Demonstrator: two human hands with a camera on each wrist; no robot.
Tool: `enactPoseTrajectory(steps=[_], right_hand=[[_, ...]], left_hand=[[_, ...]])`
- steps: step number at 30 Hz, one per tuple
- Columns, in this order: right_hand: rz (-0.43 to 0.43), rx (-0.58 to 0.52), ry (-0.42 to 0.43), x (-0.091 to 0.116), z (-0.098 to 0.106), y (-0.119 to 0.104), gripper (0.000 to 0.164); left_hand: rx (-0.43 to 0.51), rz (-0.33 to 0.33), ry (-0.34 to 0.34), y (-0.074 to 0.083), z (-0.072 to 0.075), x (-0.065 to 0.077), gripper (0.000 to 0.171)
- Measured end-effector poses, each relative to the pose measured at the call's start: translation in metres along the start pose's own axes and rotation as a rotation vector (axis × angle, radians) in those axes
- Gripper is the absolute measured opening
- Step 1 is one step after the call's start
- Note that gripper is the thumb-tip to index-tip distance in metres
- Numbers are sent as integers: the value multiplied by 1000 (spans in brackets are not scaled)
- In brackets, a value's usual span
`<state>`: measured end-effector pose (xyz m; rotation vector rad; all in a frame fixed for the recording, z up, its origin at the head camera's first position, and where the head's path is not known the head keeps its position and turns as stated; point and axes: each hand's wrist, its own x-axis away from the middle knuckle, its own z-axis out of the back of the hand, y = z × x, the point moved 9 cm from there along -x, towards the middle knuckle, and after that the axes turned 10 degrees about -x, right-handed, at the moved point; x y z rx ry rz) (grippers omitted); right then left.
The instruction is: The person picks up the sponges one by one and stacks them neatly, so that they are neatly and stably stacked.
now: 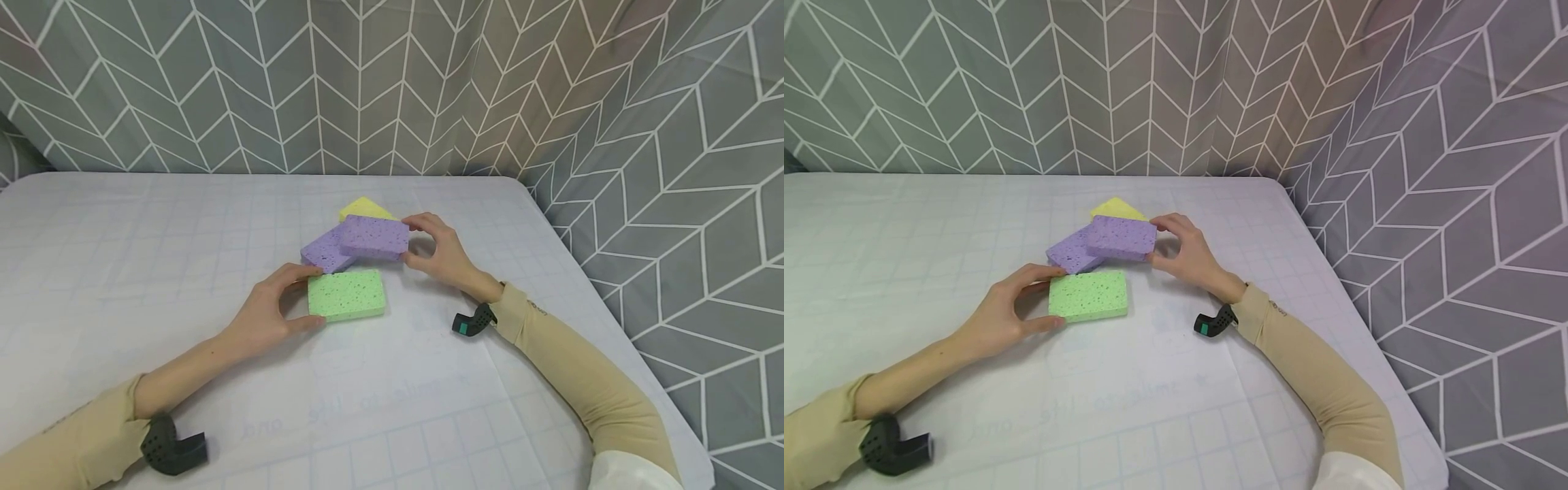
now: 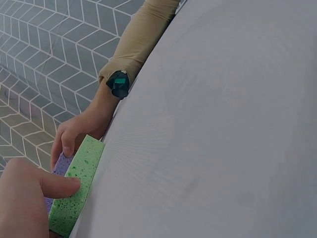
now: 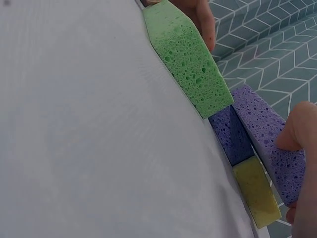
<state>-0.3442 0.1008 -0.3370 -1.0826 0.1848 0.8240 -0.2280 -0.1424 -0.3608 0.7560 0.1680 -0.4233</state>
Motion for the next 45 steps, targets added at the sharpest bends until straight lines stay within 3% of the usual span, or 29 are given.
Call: enactPoseTrajectory(steps=[16, 23, 33, 45], right_hand=[[60, -10, -8, 5, -11, -13, 52], [50, -42, -7, 4, -11, -56, 48], [113, -45, -17, 4, -13, -61, 47], [112, -52, -53, 5, -15, -52, 48]], left_hand=[[35, 12, -10, 0, 0, 0, 73], [39, 12, -9, 0, 0, 0, 72], [27, 16, -13, 0, 0, -1, 72], [31, 26, -26, -1, -1, 0, 73]])
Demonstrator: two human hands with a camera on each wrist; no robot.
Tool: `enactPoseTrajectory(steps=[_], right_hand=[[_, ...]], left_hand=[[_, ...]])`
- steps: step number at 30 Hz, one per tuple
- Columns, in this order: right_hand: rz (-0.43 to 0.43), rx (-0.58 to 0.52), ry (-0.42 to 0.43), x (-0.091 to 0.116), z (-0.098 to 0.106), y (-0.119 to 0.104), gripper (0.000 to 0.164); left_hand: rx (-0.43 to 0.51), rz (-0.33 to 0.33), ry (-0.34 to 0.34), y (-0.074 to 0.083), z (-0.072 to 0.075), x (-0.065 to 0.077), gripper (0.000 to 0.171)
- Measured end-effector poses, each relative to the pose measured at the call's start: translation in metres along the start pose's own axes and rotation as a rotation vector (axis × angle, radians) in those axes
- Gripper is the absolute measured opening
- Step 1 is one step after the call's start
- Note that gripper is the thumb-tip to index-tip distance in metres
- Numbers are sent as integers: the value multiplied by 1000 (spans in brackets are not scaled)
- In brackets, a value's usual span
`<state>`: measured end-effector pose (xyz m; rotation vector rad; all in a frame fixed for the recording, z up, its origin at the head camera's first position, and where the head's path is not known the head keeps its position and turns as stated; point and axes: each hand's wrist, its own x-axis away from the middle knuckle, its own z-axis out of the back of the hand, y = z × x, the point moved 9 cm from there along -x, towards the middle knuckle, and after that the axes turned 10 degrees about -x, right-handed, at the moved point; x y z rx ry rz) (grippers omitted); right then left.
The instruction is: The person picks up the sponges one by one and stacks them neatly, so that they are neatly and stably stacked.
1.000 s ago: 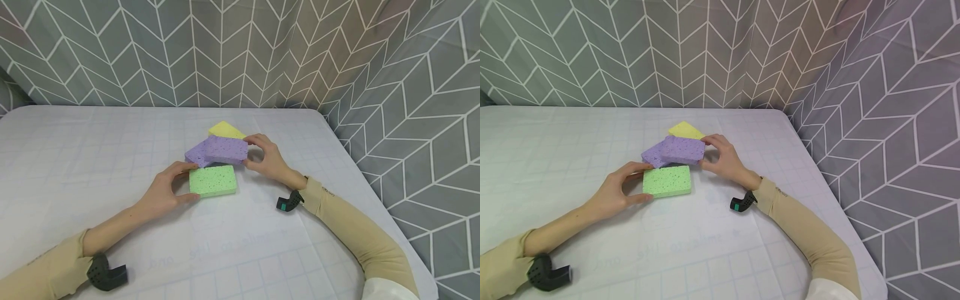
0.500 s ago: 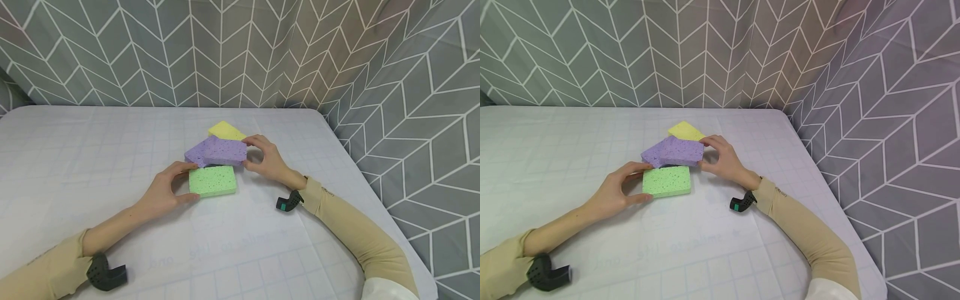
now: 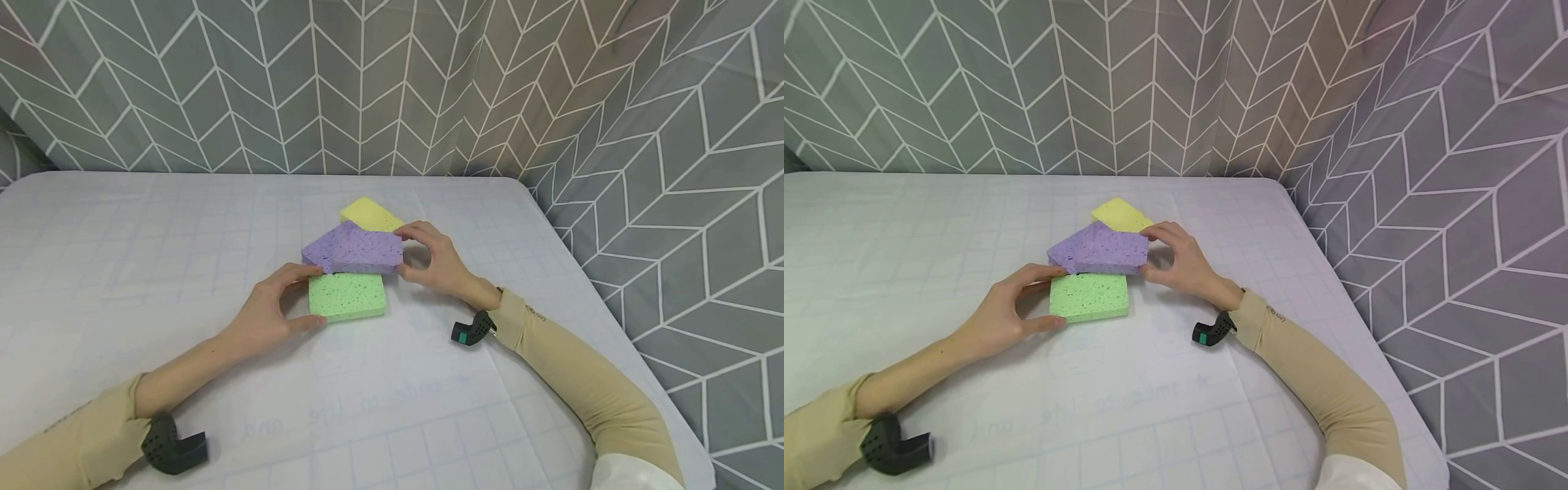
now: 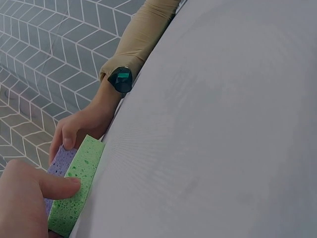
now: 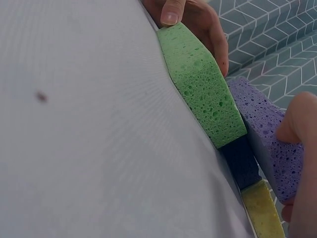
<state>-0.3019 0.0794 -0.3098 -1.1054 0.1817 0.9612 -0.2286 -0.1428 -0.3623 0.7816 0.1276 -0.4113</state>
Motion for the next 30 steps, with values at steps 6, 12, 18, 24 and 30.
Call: enactPoseTrajectory(steps=[6, 12, 18, 24, 30], right_hand=[[6, -17, -4, 5, -1, 29, 52], [-5, -39, -29, 6, -5, 30, 51], [17, -29, -62, 6, -12, 23, 53], [18, -27, -66, 7, -12, 23, 52], [26, -24, -71, 7, -12, 22, 52]], left_hand=[[9, 11, -6, 0, 0, 0, 73], [23, 18, -11, -1, -1, 0, 73], [42, 24, -17, -1, -1, -1, 74], [37, 26, -19, -1, -1, -1, 74], [38, 33, -20, -1, -1, -1, 74]])
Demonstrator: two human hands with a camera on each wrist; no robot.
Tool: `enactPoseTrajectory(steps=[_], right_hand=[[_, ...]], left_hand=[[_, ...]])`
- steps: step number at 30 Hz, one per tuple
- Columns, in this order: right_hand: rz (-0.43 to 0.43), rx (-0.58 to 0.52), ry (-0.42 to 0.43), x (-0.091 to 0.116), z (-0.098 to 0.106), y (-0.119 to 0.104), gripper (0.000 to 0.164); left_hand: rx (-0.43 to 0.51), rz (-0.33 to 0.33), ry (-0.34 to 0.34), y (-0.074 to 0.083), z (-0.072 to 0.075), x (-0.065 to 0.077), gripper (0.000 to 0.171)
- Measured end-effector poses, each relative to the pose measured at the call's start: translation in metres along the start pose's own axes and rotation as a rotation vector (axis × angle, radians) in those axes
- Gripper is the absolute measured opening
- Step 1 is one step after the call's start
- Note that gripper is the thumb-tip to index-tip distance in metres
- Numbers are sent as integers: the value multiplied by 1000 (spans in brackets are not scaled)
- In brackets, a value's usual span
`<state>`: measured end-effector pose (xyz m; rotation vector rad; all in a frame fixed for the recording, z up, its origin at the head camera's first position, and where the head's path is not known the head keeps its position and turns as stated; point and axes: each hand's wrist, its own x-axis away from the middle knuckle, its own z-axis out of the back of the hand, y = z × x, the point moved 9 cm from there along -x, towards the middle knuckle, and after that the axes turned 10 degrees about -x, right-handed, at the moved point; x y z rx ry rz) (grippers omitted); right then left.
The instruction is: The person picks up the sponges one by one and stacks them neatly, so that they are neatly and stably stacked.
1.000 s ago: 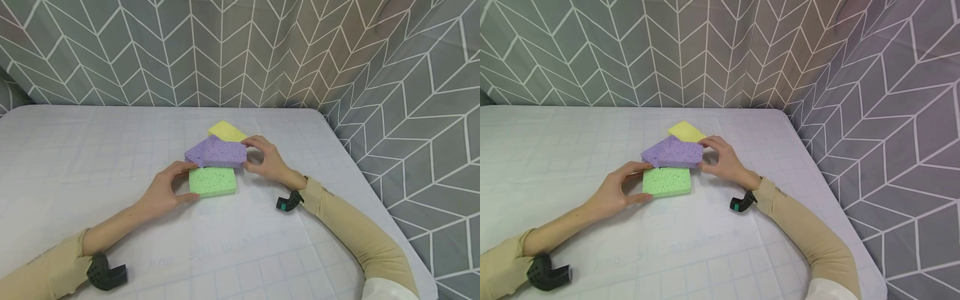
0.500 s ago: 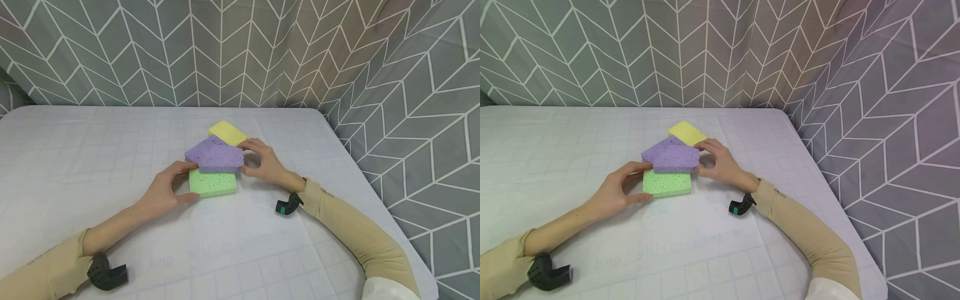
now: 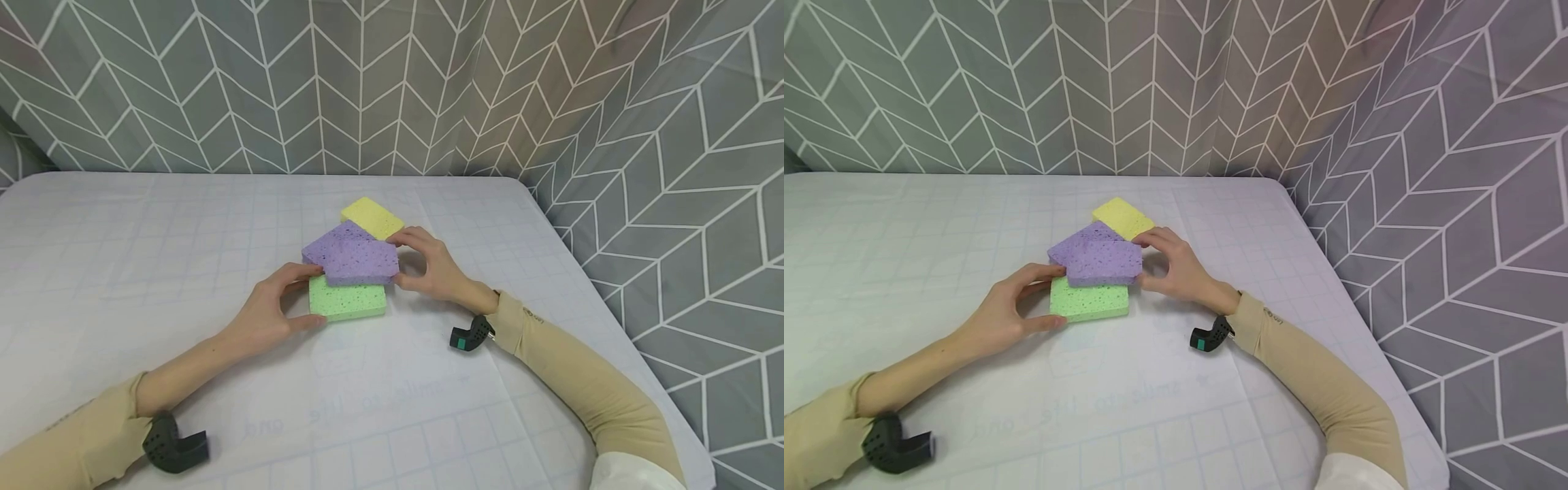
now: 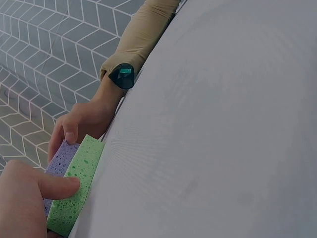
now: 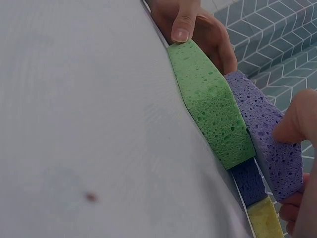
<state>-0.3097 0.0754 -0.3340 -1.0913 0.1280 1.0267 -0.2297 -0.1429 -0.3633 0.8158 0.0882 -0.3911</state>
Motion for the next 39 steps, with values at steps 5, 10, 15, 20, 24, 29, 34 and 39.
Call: enactPoseTrajectory(steps=[5, 10, 15, 20, 24, 29, 34, 39], right_hand=[[11, -11, -5, 0, -1, -1, 52], [42, -18, -9, 0, -1, -3, 52], [71, -30, -17, 2, -1, -2, 53], [93, -38, -24, 2, -2, -3, 55], [119, -37, -28, 1, -3, -8, 56], [143, -53, -35, 1, -4, -13, 56], [161, -55, -48, 1, -6, -15, 57], [169, -44, -48, 2, -7, -14, 57]], left_hand=[[8, 6, -3, -1, 0, 0, 74], [15, 3, -5, -2, 0, 0, 74], [22, 4, -10, -2, 0, 0, 74], [20, 3, -7, -3, 0, 0, 75], [15, 0, -3, -3, 0, 0, 77], [19, -5, -2, -2, 0, 0, 77], [19, 0, -5, -2, 0, 0, 78], [17, 6, -8, -3, 0, -1, 80]])
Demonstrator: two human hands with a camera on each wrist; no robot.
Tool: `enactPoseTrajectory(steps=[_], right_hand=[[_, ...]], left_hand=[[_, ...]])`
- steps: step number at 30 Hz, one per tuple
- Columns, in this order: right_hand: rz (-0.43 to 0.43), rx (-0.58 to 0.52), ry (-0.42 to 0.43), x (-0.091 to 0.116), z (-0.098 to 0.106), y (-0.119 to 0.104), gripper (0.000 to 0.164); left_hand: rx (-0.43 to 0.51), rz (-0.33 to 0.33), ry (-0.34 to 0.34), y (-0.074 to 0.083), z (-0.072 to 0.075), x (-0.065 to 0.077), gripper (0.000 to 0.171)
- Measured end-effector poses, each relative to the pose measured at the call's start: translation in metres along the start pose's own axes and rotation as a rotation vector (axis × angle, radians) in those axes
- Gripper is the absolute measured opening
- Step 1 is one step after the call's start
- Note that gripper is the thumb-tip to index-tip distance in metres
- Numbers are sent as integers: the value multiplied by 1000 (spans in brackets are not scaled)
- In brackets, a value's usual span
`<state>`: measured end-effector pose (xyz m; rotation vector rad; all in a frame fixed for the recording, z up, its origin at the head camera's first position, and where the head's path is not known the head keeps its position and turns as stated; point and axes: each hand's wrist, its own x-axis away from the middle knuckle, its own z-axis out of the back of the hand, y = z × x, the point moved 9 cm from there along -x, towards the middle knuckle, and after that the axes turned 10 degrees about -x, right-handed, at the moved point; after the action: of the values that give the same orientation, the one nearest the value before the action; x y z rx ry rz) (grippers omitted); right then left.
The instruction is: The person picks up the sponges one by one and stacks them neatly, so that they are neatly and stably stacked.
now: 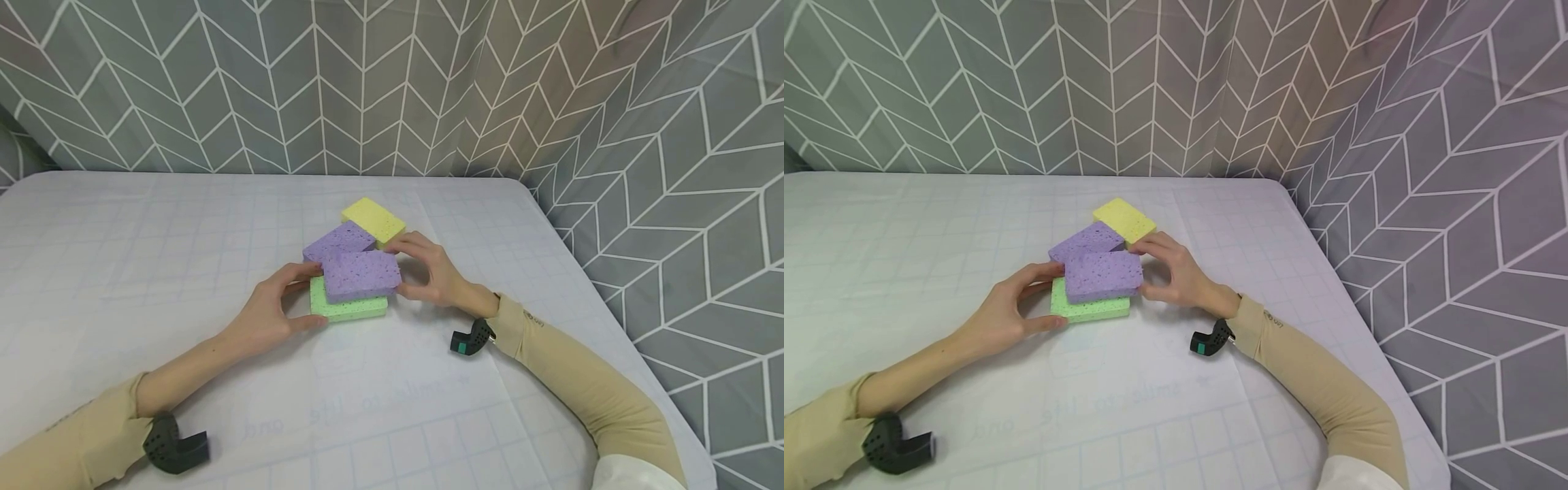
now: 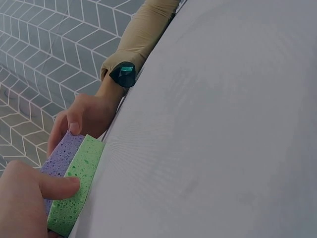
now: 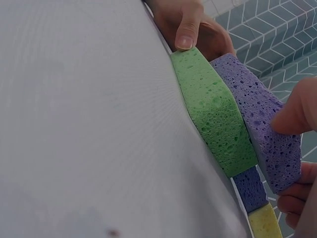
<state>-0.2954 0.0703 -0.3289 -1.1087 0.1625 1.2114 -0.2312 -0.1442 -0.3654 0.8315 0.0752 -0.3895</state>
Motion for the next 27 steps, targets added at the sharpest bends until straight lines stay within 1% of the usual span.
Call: enactPoseTrajectory(steps=[6, 17, 22, 27], right_hand=[[10, -9, -1, 0, 0, 0, 58], [36, -13, -8, 1, -2, 0, 59], [42, -14, -9, 1, -3, -2, 57], [31, -12, -17, 2, -3, -1, 58]], left_hand=[[11, -9, 8, 1, 0, -1, 84], [17, -24, 20, 1, 0, -1, 83], [12, -12, 13, 0, 0, -1, 82], [7, -8, 8, 2, 0, 0, 83]])
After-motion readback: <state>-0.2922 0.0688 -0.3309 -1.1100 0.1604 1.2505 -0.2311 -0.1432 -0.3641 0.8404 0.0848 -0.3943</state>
